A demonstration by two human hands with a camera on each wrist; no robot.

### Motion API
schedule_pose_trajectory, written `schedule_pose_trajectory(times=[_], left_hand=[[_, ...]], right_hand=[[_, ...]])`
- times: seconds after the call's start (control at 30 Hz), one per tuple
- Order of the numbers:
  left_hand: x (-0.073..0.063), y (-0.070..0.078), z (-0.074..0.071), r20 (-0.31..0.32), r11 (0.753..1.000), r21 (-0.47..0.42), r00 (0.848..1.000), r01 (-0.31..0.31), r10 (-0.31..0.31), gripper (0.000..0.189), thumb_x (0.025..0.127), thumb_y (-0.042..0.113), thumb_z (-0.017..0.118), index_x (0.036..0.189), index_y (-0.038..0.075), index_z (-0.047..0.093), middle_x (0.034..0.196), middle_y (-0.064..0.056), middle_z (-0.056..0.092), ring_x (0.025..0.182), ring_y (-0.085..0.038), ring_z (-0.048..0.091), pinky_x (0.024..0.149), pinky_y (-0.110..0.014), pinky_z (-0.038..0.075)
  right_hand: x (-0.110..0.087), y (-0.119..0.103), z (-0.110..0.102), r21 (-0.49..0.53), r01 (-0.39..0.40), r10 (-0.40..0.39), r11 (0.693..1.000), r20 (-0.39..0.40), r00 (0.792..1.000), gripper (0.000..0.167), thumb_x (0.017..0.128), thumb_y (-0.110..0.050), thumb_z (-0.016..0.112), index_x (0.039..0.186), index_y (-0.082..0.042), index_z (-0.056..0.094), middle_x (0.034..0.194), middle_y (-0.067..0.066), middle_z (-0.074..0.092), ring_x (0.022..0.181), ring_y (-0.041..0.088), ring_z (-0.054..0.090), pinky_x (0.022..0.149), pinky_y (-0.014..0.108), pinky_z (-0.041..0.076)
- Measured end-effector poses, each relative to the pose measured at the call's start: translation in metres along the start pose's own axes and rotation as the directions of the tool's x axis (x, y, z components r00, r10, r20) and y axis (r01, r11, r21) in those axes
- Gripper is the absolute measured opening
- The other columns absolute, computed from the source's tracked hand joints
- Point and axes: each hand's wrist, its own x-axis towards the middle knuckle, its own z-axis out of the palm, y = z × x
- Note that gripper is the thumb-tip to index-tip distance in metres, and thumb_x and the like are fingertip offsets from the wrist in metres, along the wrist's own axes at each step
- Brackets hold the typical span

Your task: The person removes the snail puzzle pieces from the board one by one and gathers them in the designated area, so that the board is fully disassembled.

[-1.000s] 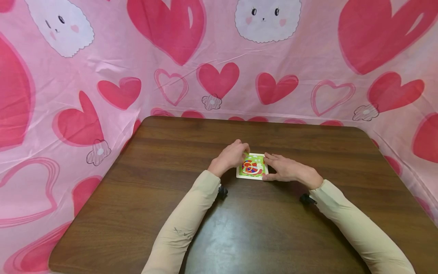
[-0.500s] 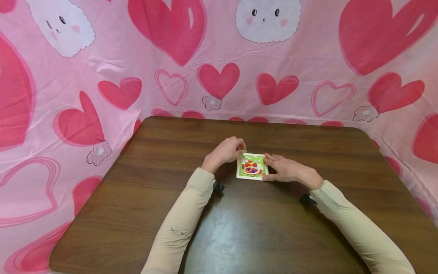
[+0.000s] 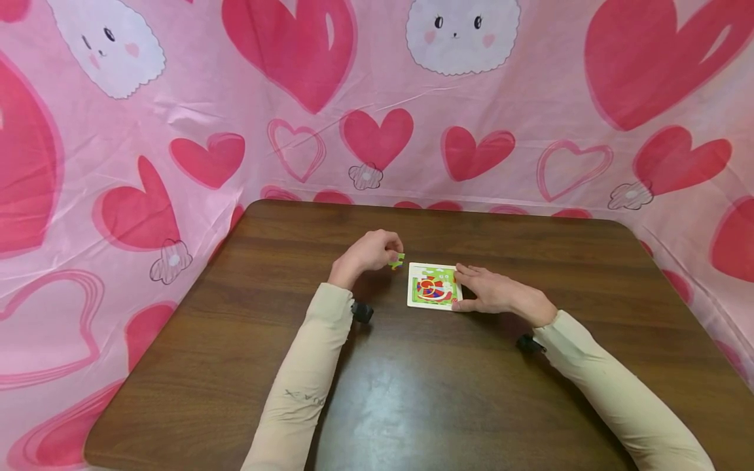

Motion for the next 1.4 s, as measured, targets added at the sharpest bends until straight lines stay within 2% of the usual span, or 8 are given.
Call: schedule_pose_trajectory(times=[0.2, 0.5, 0.9, 1.1, 1.27, 1.4], left_hand=[[-0.006, -0.013, -0.010, 0.014, 0.999, -0.026, 0.999, 0.045, -0.044, 0.013, 0.093, 0.013, 0.061, 0.104, 0.014, 0.068, 0.094, -0.003, 0.069, 0.083, -0.019, 0.059, 0.074, -0.031, 0.048], [-0.013, -0.031, -0.021, 0.045, 0.994, -0.045, 0.994, 0.097, -0.095, 0.011, 0.093, 0.011, 0.061, 0.099, 0.011, 0.070, 0.092, -0.004, 0.070, 0.081, -0.018, 0.056, 0.072, -0.029, 0.046], [-0.017, -0.056, -0.022, 0.081, 0.989, -0.063, 0.989, 0.130, -0.125, 0.013, 0.094, 0.012, 0.060, 0.101, 0.011, 0.071, 0.096, -0.003, 0.070, 0.085, -0.019, 0.054, 0.077, -0.029, 0.045], [-0.020, -0.065, -0.027, 0.068, 0.983, -0.108, 0.987, 0.150, -0.143, 0.013, 0.093, 0.008, 0.060, 0.100, 0.007, 0.071, 0.094, -0.005, 0.068, 0.078, -0.018, 0.053, 0.069, -0.027, 0.045], [-0.021, -0.068, -0.025, 0.098, 0.972, -0.151, 0.981, 0.180, -0.166, 0.012, 0.093, 0.006, 0.060, 0.100, 0.006, 0.070, 0.090, -0.005, 0.065, 0.069, -0.015, 0.050, 0.061, -0.024, 0.043], [-0.019, -0.070, -0.023, 0.101, 0.976, -0.121, 0.980, 0.183, -0.171, 0.013, 0.092, 0.006, 0.060, 0.100, 0.006, 0.070, 0.091, -0.005, 0.066, 0.070, -0.015, 0.050, 0.061, -0.024, 0.042]], right_hand=[[0.000, 0.000, 0.001, 0.007, -0.008, 0.008, 1.000, 0.004, 1.000, 0.087, 0.090, -0.057, 0.060, 0.151, -0.002, 0.032, 0.162, 0.021, 0.019, 0.146, 0.047, 0.022, 0.113, 0.061, 0.026], [0.002, 0.001, 0.001, 0.012, -0.023, 0.023, 1.000, 0.008, 1.000, 0.089, 0.089, -0.058, 0.060, 0.152, -0.003, 0.031, 0.162, 0.020, 0.018, 0.146, 0.046, 0.020, 0.113, 0.061, 0.026], [0.001, 0.000, 0.001, 0.012, -0.030, 0.030, 0.999, 0.010, 1.000, 0.090, 0.088, -0.059, 0.061, 0.152, -0.003, 0.031, 0.162, 0.020, 0.018, 0.146, 0.047, 0.021, 0.113, 0.062, 0.026], [0.002, 0.000, 0.001, 0.009, -0.030, 0.030, 1.000, 0.005, 1.000, 0.090, 0.088, -0.059, 0.061, 0.152, -0.003, 0.031, 0.162, 0.020, 0.018, 0.146, 0.047, 0.021, 0.114, 0.061, 0.025], [0.002, 0.000, 0.001, 0.011, -0.024, 0.024, 1.000, -0.001, 1.000, 0.090, 0.088, -0.059, 0.061, 0.152, -0.002, 0.032, 0.162, 0.021, 0.019, 0.146, 0.047, 0.021, 0.114, 0.062, 0.025], [0.002, 0.001, 0.002, 0.007, -0.019, 0.019, 1.000, -0.003, 1.000, 0.090, 0.088, -0.059, 0.061, 0.151, -0.001, 0.032, 0.162, 0.021, 0.019, 0.146, 0.048, 0.021, 0.113, 0.062, 0.025]])
